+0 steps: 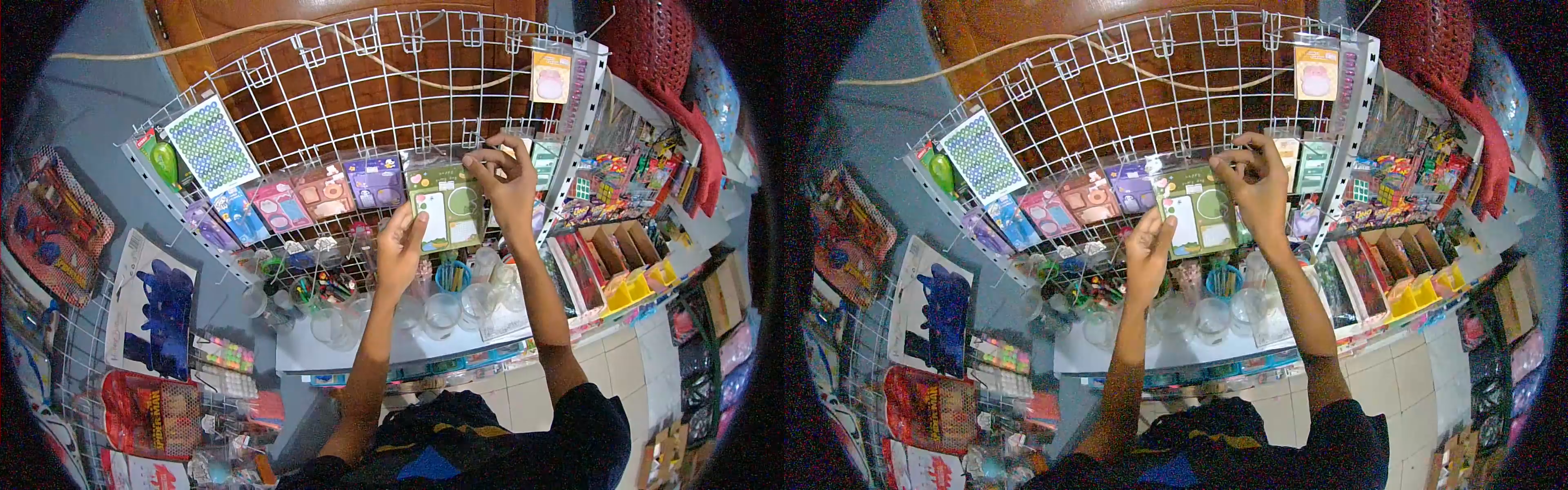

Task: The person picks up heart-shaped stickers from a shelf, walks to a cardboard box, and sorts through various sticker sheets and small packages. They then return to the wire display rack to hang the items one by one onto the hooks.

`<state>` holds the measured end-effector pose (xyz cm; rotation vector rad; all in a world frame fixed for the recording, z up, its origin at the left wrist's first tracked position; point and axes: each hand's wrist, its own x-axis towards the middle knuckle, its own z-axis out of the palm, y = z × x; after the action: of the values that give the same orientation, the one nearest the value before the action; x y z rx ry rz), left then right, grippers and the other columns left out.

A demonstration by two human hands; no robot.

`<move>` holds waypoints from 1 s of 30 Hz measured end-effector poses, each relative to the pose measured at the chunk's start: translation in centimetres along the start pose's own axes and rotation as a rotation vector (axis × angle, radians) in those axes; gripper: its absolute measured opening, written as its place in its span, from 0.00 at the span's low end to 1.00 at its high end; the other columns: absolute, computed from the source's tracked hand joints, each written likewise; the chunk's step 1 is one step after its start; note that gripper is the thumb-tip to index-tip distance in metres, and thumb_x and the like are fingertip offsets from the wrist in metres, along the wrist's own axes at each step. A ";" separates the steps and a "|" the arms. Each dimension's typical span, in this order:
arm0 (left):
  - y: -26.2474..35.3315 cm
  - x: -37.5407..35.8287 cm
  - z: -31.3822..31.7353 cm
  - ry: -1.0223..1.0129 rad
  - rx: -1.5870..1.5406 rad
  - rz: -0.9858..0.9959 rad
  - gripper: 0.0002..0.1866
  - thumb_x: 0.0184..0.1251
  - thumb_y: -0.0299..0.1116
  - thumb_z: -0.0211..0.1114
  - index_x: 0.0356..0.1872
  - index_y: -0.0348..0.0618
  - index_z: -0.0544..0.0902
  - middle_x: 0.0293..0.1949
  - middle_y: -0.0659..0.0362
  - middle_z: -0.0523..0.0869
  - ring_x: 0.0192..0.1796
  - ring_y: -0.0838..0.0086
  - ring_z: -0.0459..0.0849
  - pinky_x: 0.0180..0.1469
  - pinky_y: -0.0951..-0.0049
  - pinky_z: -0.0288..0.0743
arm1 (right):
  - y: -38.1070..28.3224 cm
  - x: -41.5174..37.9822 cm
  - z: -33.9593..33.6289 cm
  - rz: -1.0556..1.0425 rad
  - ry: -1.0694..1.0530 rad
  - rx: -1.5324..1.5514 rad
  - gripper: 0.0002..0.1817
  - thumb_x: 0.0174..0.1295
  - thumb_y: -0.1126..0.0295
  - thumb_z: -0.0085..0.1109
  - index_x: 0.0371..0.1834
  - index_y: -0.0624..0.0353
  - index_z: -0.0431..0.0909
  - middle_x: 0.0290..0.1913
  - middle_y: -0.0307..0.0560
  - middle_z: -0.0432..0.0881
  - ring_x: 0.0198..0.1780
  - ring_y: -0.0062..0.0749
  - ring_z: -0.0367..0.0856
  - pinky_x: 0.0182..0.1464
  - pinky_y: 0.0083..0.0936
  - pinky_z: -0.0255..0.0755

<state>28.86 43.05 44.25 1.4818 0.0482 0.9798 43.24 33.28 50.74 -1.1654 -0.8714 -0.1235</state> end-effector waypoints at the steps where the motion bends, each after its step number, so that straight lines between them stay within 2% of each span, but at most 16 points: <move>1: -0.3 0.1 -0.1 0.012 -0.005 0.004 0.17 0.76 0.31 0.56 0.59 0.31 0.75 0.52 0.55 0.84 0.52 0.78 0.81 0.55 0.77 0.73 | 0.0 -0.1 0.2 -0.001 0.012 -0.010 0.20 0.56 0.74 0.71 0.49 0.60 0.71 0.35 0.40 0.86 0.30 0.13 0.72 0.31 0.12 0.65; 6: -2.4 1.0 -0.6 0.053 0.060 0.040 0.16 0.75 0.32 0.58 0.55 0.31 0.77 0.48 0.56 0.86 0.48 0.80 0.81 0.51 0.79 0.73 | 1.1 -0.3 0.9 -0.083 0.041 -0.156 0.17 0.57 0.75 0.70 0.46 0.60 0.73 0.33 0.41 0.86 0.28 0.15 0.73 0.30 0.15 0.67; 9: -2.8 1.7 -0.6 0.115 0.049 -0.018 0.15 0.74 0.33 0.60 0.51 0.31 0.78 0.45 0.55 0.87 0.45 0.80 0.82 0.49 0.79 0.74 | 1.5 0.1 1.4 -0.108 0.054 -0.217 0.16 0.57 0.76 0.69 0.45 0.60 0.74 0.32 0.42 0.86 0.27 0.15 0.73 0.29 0.16 0.67; 13: -4.4 3.6 -1.1 0.169 0.173 -0.055 0.15 0.73 0.34 0.61 0.52 0.32 0.78 0.42 0.57 0.87 0.42 0.80 0.81 0.47 0.79 0.74 | 3.6 0.9 1.6 -0.153 0.038 -0.472 0.14 0.60 0.69 0.66 0.47 0.57 0.75 0.37 0.47 0.85 0.31 0.36 0.81 0.35 0.30 0.74; 14: -4.8 4.0 -1.1 0.182 0.196 -0.049 0.15 0.73 0.34 0.61 0.52 0.33 0.78 0.41 0.57 0.87 0.42 0.80 0.82 0.46 0.79 0.74 | 4.3 1.1 1.7 -0.220 0.027 -0.574 0.15 0.62 0.68 0.63 0.51 0.54 0.75 0.43 0.51 0.83 0.42 0.51 0.80 0.46 0.41 0.73; 17: -6.1 5.5 -1.5 0.192 0.295 -0.060 0.15 0.73 0.34 0.61 0.52 0.33 0.78 0.40 0.56 0.87 0.41 0.79 0.82 0.45 0.77 0.74 | 5.3 1.2 2.1 -0.398 0.021 -0.679 0.18 0.63 0.69 0.61 0.56 0.55 0.73 0.48 0.53 0.81 0.51 0.56 0.76 0.54 0.44 0.70; 18: -6.6 5.9 -1.6 0.192 0.332 -0.068 0.15 0.73 0.34 0.61 0.52 0.33 0.78 0.39 0.56 0.87 0.40 0.79 0.82 0.45 0.77 0.74 | 5.3 1.3 2.0 -0.344 -0.037 -0.659 0.23 0.64 0.70 0.60 0.62 0.55 0.68 0.49 0.57 0.81 0.56 0.58 0.73 0.56 0.45 0.68; 21: -7.4 6.7 -1.5 0.205 0.443 -0.013 0.15 0.73 0.34 0.60 0.51 0.33 0.78 0.39 0.55 0.87 0.41 0.77 0.82 0.45 0.76 0.74 | 7.0 2.2 2.3 -0.280 -0.008 -0.564 0.26 0.63 0.72 0.60 0.64 0.55 0.64 0.47 0.61 0.81 0.53 0.58 0.76 0.55 0.45 0.70; 22: -7.5 6.9 -1.4 0.214 0.461 0.045 0.15 0.72 0.33 0.60 0.52 0.32 0.77 0.39 0.53 0.87 0.41 0.76 0.83 0.45 0.75 0.75 | 6.9 2.6 2.4 -0.204 -0.083 -0.407 0.27 0.63 0.74 0.61 0.64 0.57 0.62 0.46 0.64 0.81 0.49 0.56 0.80 0.53 0.44 0.72; 25: -7.6 7.6 -1.5 0.238 0.365 -0.019 0.15 0.72 0.32 0.60 0.53 0.32 0.76 0.41 0.50 0.87 0.41 0.75 0.84 0.44 0.73 0.76 | 6.0 3.7 2.8 -0.116 -0.143 -0.323 0.25 0.63 0.74 0.61 0.62 0.59 0.63 0.46 0.64 0.81 0.48 0.55 0.82 0.51 0.41 0.74; 26: -7.6 7.7 -1.6 0.241 0.378 -0.004 0.15 0.71 0.31 0.61 0.52 0.32 0.76 0.39 0.49 0.87 0.39 0.73 0.84 0.42 0.72 0.77 | 5.1 3.8 2.9 -0.019 -0.154 -0.340 0.25 0.63 0.74 0.62 0.61 0.58 0.63 0.47 0.63 0.81 0.50 0.54 0.82 0.51 0.40 0.74; 29: -7.7 7.5 -1.7 0.260 0.459 0.054 0.14 0.67 0.28 0.62 0.50 0.31 0.76 0.36 0.48 0.86 0.36 0.68 0.85 0.40 0.69 0.78 | 9.9 5.2 3.1 -0.244 -0.139 -0.372 0.25 0.63 0.73 0.62 0.61 0.58 0.63 0.45 0.62 0.82 0.49 0.55 0.83 0.50 0.41 0.74; 30: -7.9 7.2 -1.7 0.273 0.513 0.085 0.15 0.66 0.27 0.63 0.50 0.32 0.75 0.37 0.48 0.86 0.36 0.66 0.85 0.41 0.68 0.78 | 11.0 5.1 2.9 -0.229 -0.137 -0.369 0.24 0.63 0.73 0.62 0.61 0.58 0.64 0.45 0.62 0.82 0.49 0.56 0.83 0.50 0.41 0.74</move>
<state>36.50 50.06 41.17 1.8111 0.4669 1.2978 50.75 42.09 46.17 -1.4255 -1.1343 -0.4092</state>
